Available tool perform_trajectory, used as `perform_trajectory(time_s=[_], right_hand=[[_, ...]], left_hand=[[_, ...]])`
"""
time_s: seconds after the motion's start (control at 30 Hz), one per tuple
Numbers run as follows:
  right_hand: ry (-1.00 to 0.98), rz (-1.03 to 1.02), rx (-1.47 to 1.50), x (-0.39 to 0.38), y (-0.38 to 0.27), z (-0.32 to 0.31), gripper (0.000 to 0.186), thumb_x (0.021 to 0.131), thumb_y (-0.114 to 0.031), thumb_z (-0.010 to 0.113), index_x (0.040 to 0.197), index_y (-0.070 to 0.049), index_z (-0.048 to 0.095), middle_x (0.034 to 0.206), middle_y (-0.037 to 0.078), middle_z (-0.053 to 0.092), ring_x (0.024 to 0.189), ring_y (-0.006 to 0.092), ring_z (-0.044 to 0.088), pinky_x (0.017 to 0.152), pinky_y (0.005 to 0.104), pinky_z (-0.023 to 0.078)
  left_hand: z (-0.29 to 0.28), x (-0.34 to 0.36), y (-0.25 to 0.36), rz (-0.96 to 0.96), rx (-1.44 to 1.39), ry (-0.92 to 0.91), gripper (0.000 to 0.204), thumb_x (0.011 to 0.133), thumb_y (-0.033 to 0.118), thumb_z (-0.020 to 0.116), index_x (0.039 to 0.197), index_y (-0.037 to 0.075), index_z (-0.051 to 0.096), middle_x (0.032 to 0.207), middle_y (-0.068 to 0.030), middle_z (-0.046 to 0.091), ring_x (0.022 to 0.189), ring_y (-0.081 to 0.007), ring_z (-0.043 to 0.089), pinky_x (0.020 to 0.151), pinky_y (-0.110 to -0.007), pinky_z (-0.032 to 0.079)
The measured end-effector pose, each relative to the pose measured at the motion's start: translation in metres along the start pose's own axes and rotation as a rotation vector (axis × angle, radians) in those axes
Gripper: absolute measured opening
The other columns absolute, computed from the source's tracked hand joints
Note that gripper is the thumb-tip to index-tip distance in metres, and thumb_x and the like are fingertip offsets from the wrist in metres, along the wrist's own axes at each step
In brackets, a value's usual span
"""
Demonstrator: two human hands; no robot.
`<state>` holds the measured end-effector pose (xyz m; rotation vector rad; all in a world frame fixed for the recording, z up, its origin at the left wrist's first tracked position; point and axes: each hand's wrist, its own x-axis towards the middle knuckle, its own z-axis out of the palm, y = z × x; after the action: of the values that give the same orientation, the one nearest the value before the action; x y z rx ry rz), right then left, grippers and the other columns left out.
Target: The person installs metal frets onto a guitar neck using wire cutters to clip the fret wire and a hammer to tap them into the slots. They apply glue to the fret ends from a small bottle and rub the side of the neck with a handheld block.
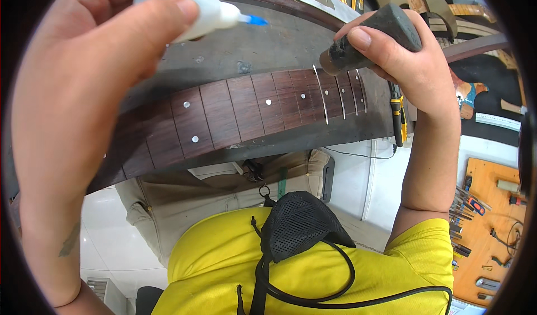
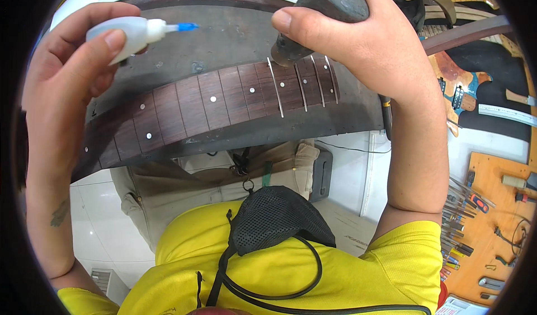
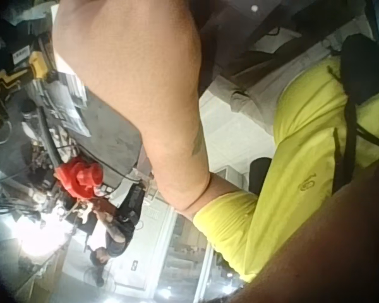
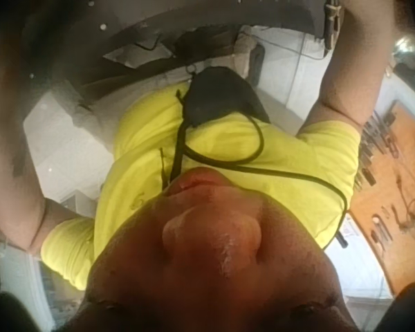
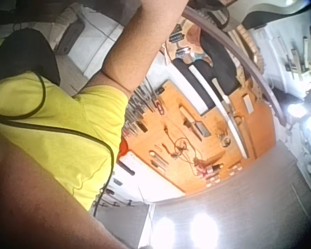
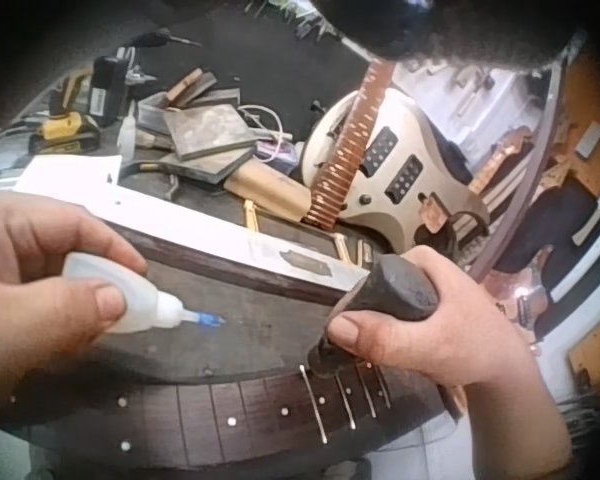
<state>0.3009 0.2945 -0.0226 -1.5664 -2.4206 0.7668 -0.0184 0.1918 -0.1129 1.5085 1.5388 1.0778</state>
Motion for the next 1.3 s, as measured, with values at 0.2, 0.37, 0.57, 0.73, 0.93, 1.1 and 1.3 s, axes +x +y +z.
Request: perform_trajectory(time_s=[0.2, 0.37, 0.57, 0.73, 0.93, 1.1, 1.3], right_hand=[[0.06, -0.069, -0.105, -0.002, -0.004, 0.006, 0.043, 0.092, -0.046, 0.082, 0.105, -0.005, 0.085, 0.077, -0.002, 0.068, 0.064, 0.0038, 0.051, 0.058, 0.0229, 0.036], [0.011, 0.002, -0.061, 0.002, -0.006, 0.008, 0.044, 0.091, -0.046, 0.082, 0.105, -0.004, 0.085, 0.076, -0.001, 0.069, 0.064, 0.0039, 0.052, 0.057, 0.0231, 0.036], [-0.009, -0.021, -0.108, 0.004, -0.003, 0.011, 0.048, 0.093, -0.046, 0.075, 0.106, -0.001, 0.085, 0.072, 0.0, 0.069, 0.058, 0.0036, 0.049, 0.054, 0.0233, 0.034], [-0.038, -0.014, -0.055, 0.007, 0.002, 0.012, 0.053, 0.094, -0.048, 0.071, 0.109, 0.002, 0.084, 0.074, 0.002, 0.07, 0.053, 0.0035, 0.045, 0.049, 0.0233, 0.03], [-0.065, 0.04, -0.022, 0.005, 0.002, 0.013, 0.059, 0.094, -0.051, 0.068, 0.113, 0.003, 0.083, 0.075, 0.003, 0.072, 0.053, 0.003, 0.044, 0.048, 0.0232, 0.027], [-0.043, 0.042, -0.03, 0.004, 0.001, 0.016, 0.059, 0.093, -0.051, 0.069, 0.114, 0.003, 0.083, 0.076, 0.004, 0.073, 0.053, 0.0028, 0.044, 0.049, 0.0222, 0.027], [-0.073, 0.011, -0.014, 0.004, 0.002, 0.012, 0.057, 0.093, -0.048, 0.071, 0.113, 0.003, 0.083, 0.077, 0.004, 0.074, 0.054, 0.0024, 0.045, 0.05, 0.022, 0.029]], left_hand=[[-0.015, -0.03, -0.007, -0.12, 0.113, 0.176, 0.05, 0.108, 0.042, 0.073, 0.144, 0.008, 0.073, 0.122, -0.0096, 0.076, 0.083, -0.0032, 0.057, 0.079, -0.016, 0.048], [-0.01, -0.051, -0.027, -0.046, 0.061, 0.319, 0.048, 0.114, 0.035, 0.069, 0.15, 0.004, 0.068, 0.137, -0.0133, 0.073, 0.094, -0.0026, 0.063, 0.089, -0.017, 0.053], [-0.014, -0.063, -0.04, -0.002, 0.246, 0.361, 0.05, 0.116, 0.043, 0.063, 0.149, 0.007, 0.071, 0.147, -0.0166, 0.072, 0.13, -0.0222, 0.071, 0.112, -0.029, 0.055], [-0.013, -0.064, -0.045, 0.028, 0.264, 0.366, 0.049, 0.114, 0.043, 0.063, 0.146, 0.007, 0.072, 0.144, -0.0178, 0.073, 0.131, -0.0253, 0.071, 0.114, -0.032, 0.055], [-0.011, -0.062, -0.05, 0.023, 0.269, 0.378, 0.044, 0.11, 0.037, 0.067, 0.139, 0.004, 0.072, 0.136, -0.0186, 0.074, 0.123, -0.0255, 0.073, 0.108, -0.033, 0.057], [-0.01, -0.061, -0.049, 0.013, 0.274, 0.393, 0.04, 0.107, 0.032, 0.071, 0.133, 0.002, 0.071, 0.129, -0.0192, 0.075, 0.116, -0.0256, 0.075, 0.102, -0.033, 0.059], [-0.011, -0.059, -0.044, 0.025, 0.277, 0.415, 0.035, 0.103, 0.027, 0.075, 0.126, 0.0, 0.071, 0.121, -0.02, 0.076, 0.108, -0.0258, 0.076, 0.096, -0.034, 0.061]])
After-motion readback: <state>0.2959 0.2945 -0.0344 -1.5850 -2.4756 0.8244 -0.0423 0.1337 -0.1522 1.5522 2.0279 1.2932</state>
